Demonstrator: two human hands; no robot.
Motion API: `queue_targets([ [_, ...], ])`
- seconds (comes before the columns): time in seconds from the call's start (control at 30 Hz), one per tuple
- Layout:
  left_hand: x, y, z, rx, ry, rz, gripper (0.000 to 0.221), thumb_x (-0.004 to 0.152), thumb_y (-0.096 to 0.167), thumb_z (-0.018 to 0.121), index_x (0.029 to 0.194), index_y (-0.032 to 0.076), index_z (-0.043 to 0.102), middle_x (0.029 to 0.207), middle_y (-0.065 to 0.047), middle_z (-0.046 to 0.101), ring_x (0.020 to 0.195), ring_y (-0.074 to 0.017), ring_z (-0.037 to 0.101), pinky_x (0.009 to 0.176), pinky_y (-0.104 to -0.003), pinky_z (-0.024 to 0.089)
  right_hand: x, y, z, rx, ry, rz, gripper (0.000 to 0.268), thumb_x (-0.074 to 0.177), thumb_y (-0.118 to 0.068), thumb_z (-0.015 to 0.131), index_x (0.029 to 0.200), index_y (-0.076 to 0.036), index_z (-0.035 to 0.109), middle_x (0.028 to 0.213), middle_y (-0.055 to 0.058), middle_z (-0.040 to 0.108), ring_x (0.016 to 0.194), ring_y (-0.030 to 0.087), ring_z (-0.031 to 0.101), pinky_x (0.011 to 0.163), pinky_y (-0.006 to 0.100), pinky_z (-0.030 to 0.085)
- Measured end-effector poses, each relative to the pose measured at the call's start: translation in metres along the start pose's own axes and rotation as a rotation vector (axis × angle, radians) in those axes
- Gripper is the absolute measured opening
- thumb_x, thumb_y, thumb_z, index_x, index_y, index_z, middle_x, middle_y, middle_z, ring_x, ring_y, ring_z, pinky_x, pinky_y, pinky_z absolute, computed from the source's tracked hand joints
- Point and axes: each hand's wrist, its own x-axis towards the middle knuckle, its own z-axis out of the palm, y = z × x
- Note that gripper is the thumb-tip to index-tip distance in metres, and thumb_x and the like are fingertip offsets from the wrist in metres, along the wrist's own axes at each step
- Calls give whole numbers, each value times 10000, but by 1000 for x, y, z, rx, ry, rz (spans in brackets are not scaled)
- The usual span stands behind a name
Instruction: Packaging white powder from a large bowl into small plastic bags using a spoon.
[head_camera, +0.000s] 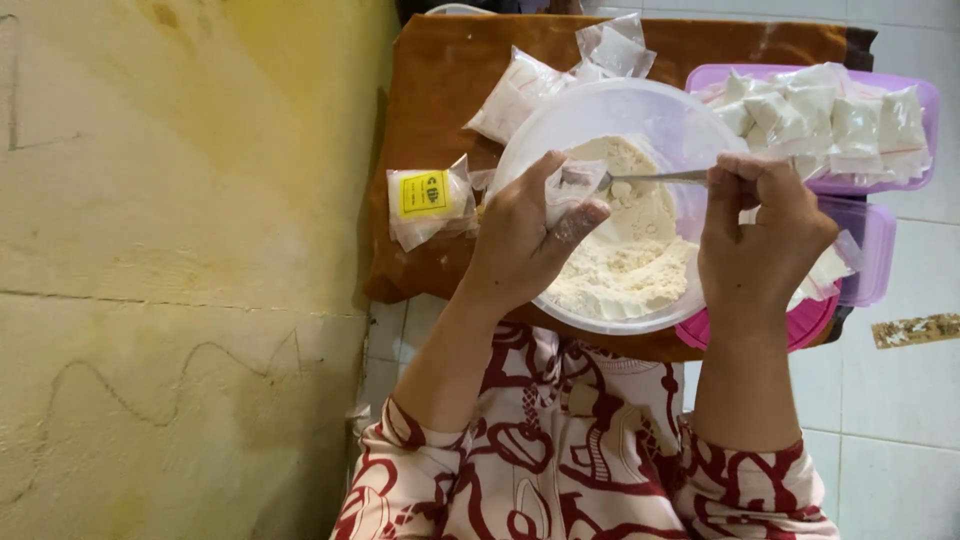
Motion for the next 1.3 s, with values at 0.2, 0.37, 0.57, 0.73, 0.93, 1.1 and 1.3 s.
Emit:
queue_targets([
  [0.2,-5,19,-7,-46,5,-12,476,950,418,604,1147,-13,555,793,-123,679,593,-209,604,589,-328,506,-7,-1,-9,-61,22,-69,160,1017,174,840,1106,74,753,939,166,748,761,233,639,728,338,516],
  [0.37,-2,11,-7,-16,29,43,529,948,467,572,1138,-26,551,792,-135,655,604,-244,599,596,-371,509,-4,9,-28,-131,98,-104,139,1022,208,860,1099,137,769,963,212,742,799,260,631,743,357,530],
  [0.57,-7,6,-3,-71,3,8,529,977,568,468,1001,42,518,729,-71,593,540,-174,549,506,-302,487,-10,2,-39,-246,-101,-126,118,1031,118,886,1113,58,826,872,100,746,728,198,647,1068,418,544],
  [0.73,0,17,-10,-88,6,-20,472,905,460,630,1027,14,534,729,-69,598,566,-164,515,538,-308,457,-9,2,-29,-238,-127,-149,99,1047,74,899,1106,52,822,936,117,790,639,185,563,925,348,481],
  [0.93,-1,17,-9,-108,21,10,442,904,416,659,1024,11,528,752,-90,615,582,-173,552,529,-299,462,-8,5,-27,-225,-173,-143,117,1028,55,907,1099,24,819,932,97,792,637,167,580,891,334,441],
  [1.1,-1,17,-9,-112,25,27,436,910,429,648,1009,28,509,745,-79,599,578,-170,530,527,-302,450,-7,7,-26,-223,-195,-128,140,1008,53,921,1105,11,828,907,81,786,630,149,574,878,328,438],
  [1.3,-3,17,-9,-92,10,5,437,892,427,670,1017,34,526,737,-72,610,575,-168,550,522,-296,454,-7,7,-27,-189,-231,-90,143,996,48,912,1101,0,827,852,72,758,604,138,553,881,317,452],
])
